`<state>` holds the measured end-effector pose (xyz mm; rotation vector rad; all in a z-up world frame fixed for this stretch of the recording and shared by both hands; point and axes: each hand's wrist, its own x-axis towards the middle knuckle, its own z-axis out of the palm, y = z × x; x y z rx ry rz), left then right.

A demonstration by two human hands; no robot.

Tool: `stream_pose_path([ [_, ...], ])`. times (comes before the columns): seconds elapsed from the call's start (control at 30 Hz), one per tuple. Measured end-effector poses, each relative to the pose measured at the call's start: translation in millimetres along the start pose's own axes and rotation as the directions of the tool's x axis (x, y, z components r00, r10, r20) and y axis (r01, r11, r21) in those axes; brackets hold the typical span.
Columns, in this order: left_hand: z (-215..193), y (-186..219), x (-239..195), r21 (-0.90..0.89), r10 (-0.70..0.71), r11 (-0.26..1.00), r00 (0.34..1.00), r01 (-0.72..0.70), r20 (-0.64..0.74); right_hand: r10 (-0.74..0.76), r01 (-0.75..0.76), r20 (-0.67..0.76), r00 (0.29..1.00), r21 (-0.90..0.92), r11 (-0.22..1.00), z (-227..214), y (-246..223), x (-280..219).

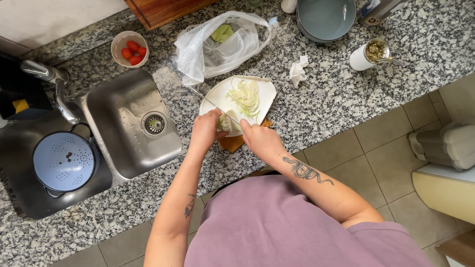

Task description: The person slices a head of cabbage into thin strips on a white cutting board using a large knife. They then transfer the chopped cabbage into a blue colander in the sink and rinse it under running water.

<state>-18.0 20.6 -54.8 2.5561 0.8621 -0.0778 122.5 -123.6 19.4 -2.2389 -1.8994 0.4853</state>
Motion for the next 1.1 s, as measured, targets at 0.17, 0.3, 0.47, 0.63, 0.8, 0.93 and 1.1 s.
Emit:
stream_pose_path([
  [0.17, 2.1, 0.0, -0.8, 0.019, 0.007, 1.000, 1.000, -0.007, 0.019, -0.007, 0.007, 0.003, 1.000, -0.016, 1.000, 13.1, 3.6, 3.9],
  [0.3, 3.6, -3.1, 0.9, 0.015, 0.018, 1.000, 1.000, -0.018, 0.002, -0.007, 0.007, 0.024, 1.000, 0.019, 1.000, 16.4, 6.0, 8.6],
  [0.47, 3.1, -2.4, 3.0, 0.048, 0.035, 0.998, 0.999, -0.035, 0.004, 0.012, -0.012, 0.039, 0.999, -0.011, 1.000, 24.5, 9.8, 14.2],
  [0.63, 1.7, -2.5, 6.3, 0.047, 0.017, 0.999, 1.000, -0.018, 0.012, 0.036, -0.036, 0.052, 0.998, 0.010, 0.999, 43.1, 20.0, 23.0],
  [0.8, -2.3, 4.4, -0.6, 0.027, 0.010, 1.000, 1.000, -0.010, 0.026, 0.053, -0.054, 0.068, 0.996, 0.001, 0.999, 39.9, 15.1, 19.0],
  [0.93, 3.8, -0.5, 1.8, 0.023, 0.015, 1.000, 1.000, -0.015, 0.001, 0.108, -0.114, 0.158, 0.982, 0.034, 0.993, 68.1, 28.7, 30.6],
  [1.1, 8.0, -2.5, 1.6, 0.002, 0.005, 1.000, 1.000, -0.005, -0.011, 0.117, -0.122, 0.141, 0.983, 0.032, 0.992, 65.5, 21.1, 24.7],
])
